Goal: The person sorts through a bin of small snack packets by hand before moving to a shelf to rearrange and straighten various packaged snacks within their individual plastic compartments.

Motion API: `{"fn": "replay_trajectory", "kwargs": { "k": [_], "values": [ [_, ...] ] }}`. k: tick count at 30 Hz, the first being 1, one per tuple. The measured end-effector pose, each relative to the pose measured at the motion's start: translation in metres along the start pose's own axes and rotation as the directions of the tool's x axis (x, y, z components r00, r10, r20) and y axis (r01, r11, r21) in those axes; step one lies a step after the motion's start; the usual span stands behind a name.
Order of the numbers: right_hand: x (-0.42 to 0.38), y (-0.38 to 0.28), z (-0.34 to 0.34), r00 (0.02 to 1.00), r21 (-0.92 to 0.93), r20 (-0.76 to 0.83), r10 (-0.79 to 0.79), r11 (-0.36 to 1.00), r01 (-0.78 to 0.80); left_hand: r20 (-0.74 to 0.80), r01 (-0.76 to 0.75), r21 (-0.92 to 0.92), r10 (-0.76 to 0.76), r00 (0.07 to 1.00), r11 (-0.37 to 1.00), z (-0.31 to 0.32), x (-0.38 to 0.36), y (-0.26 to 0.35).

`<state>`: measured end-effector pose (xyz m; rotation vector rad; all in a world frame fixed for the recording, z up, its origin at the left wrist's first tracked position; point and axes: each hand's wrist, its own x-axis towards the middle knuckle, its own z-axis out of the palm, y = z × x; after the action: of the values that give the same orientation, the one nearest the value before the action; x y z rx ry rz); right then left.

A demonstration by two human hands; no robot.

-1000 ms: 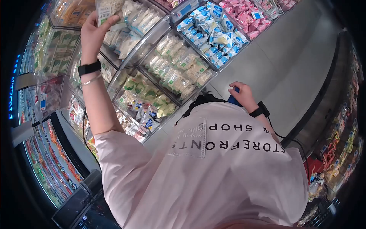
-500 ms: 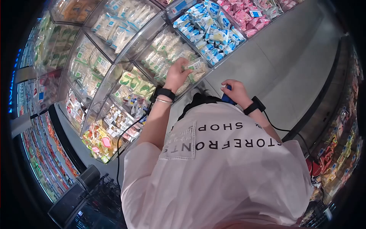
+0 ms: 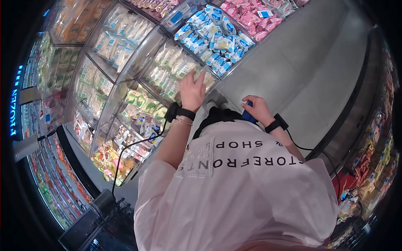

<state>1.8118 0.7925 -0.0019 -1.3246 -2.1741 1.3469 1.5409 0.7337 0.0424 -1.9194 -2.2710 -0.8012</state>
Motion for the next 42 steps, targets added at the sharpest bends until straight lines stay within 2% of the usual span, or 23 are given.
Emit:
{"fn": "replay_trajectory", "kwargs": {
  "k": [2, 3, 4, 7, 9, 10, 13, 14, 16, 20, 21, 24, 25, 28, 30, 32, 33, 35, 36, 38, 39, 40, 42],
  "values": [
    [-0.001, 0.004, 0.0, 0.999, -0.05, 0.039, -0.012, 0.999, 0.014, 0.136, -0.159, 0.079, 0.148, 0.98, 0.984, 0.012, -0.008, -0.006],
    [-0.002, 0.006, 0.0, 0.999, -0.059, 0.048, 0.003, 0.998, 0.0, 0.175, -0.188, 0.179, 0.157, 0.972, 0.966, 0.018, -0.011, -0.01],
    [-0.005, 0.005, 0.0, 0.999, -0.055, 0.041, 0.006, 0.998, -0.004, 0.178, -0.196, 0.177, 0.165, 0.97, 0.965, 0.021, -0.015, -0.013],
    [-0.008, 0.003, -0.005, 1.0, -0.042, 0.013, 0.013, 0.999, -0.012, 0.238, -0.152, 0.186, 0.106, 0.965, 0.971, 0.025, -0.017, -0.017],
    [-0.012, 0.004, -0.003, 1.0, -0.016, -0.014, 0.01, 1.0, -0.011, 0.348, -0.103, 0.211, 0.024, 0.937, 0.972, 0.023, -0.014, -0.017],
    [-0.013, 0.004, -0.003, 1.0, -0.017, -0.025, 0.003, 1.0, -0.003, 0.339, -0.11, 0.212, 0.033, 0.94, 0.971, 0.02, -0.013, -0.016],
    [-0.019, 0.004, -0.001, 0.998, -0.029, -0.06, 0.018, 0.999, -0.02, 0.193, -0.048, 0.05, 0.037, 0.98, 0.998, 0.011, -0.01, -0.006],
    [-0.022, 0.004, -0.001, 0.997, -0.031, -0.076, 0.031, 0.999, -0.034, 0.198, -0.059, 0.042, 0.05, 0.979, 0.997, 0.008, -0.01, -0.003],
    [-0.027, 0.004, 0.001, 0.994, -0.046, -0.094, 0.054, 0.997, -0.059, 0.091, 0.045, -0.1, -0.036, 0.995, 0.994, 0.001, -0.011, 0.006],
    [-0.028, -0.001, -0.003, 0.992, -0.075, -0.119, 0.048, 0.996, -0.057, -0.012, 0.048, -0.304, -0.055, 0.998, 0.951, 0.001, -0.015, 0.013],
    [-0.026, -0.004, -0.007, 0.991, -0.091, -0.13, 0.031, 0.995, -0.043, -0.049, 0.013, -0.296, -0.029, 0.998, 0.955, 0.001, -0.013, 0.015],
    [-0.006, -0.012, -0.019, 0.987, -0.054, -0.156, 0.031, 0.998, -0.04, -0.045, 0.056, -0.377, -0.078, 0.996, 0.924, -0.003, 0.002, 0.022],
    [0.006, -0.013, -0.022, 0.976, -0.092, -0.213, -0.05, 0.995, 0.031, -0.062, 0.051, -0.371, -0.079, 0.995, 0.927, -0.002, 0.011, 0.02],
    [0.052, -0.025, -0.041, 0.967, -0.084, -0.23, -0.109, 0.992, 0.092, 0.01, 0.031, -0.346, -0.029, 1.0, 0.938, 0.004, 0.039, 0.015],
    [0.089, -0.038, -0.057, 0.965, -0.098, -0.221, -0.141, 0.988, 0.122, 0.088, -0.031, -0.299, 0.06, 0.994, 0.954, 0.01, 0.062, 0.01],
    [0.13, -0.045, -0.073, 0.873, -0.249, -0.268, -0.408, 0.905, 0.346, 0.117, -0.039, -0.282, 0.075, 0.99, 0.959, 0.025, 0.085, 0.004],
    [0.148, -0.051, -0.081, 0.872, -0.244, -0.256, -0.418, 0.9, 0.36, 0.153, -0.069, -0.263, 0.112, 0.982, 0.962, 0.032, 0.097, 0.004],
    [0.185, -0.059, -0.098, 0.846, -0.468, -0.155, -0.509, 0.793, 0.391, 0.199, -0.136, -0.179, 0.171, 0.965, 0.974, 0.056, 0.12, -0.002],
    [0.206, -0.058, -0.106, 0.843, -0.46, -0.135, -0.52, 0.786, 0.412, 0.196, -0.115, -0.166, 0.147, 0.97, 0.979, 0.067, 0.131, -0.003],
    [0.24, -0.054, -0.117, 0.749, -0.544, 0.029, -0.662, 0.618, 0.567, 0.344, -0.114, -0.073, 0.132, 0.929, 0.991, 0.085, 0.147, -0.004],
    [0.252, -0.055, -0.122, 0.724, -0.586, 0.111, -0.681, 0.543, 0.601, 0.331, -0.095, -0.035, 0.101, 0.938, 0.995, 0.089, 0.152, 0.002],
    [0.264, -0.054, -0.125, 0.72, -0.573, 0.12, -0.683, 0.545, 0.612, 0.337, -0.081, -0.025, 0.085, 0.938, 0.996, 0.092, 0.158, 0.005],
    [0.288, -0.052, -0.132, 0.585, -0.54, 0.308, -0.75, 0.368, 0.757, 0.434, -0.07, 0.173, -0.012, 0.901, 0.983, 0.096, 0.167, 0.013]
  ]
}}
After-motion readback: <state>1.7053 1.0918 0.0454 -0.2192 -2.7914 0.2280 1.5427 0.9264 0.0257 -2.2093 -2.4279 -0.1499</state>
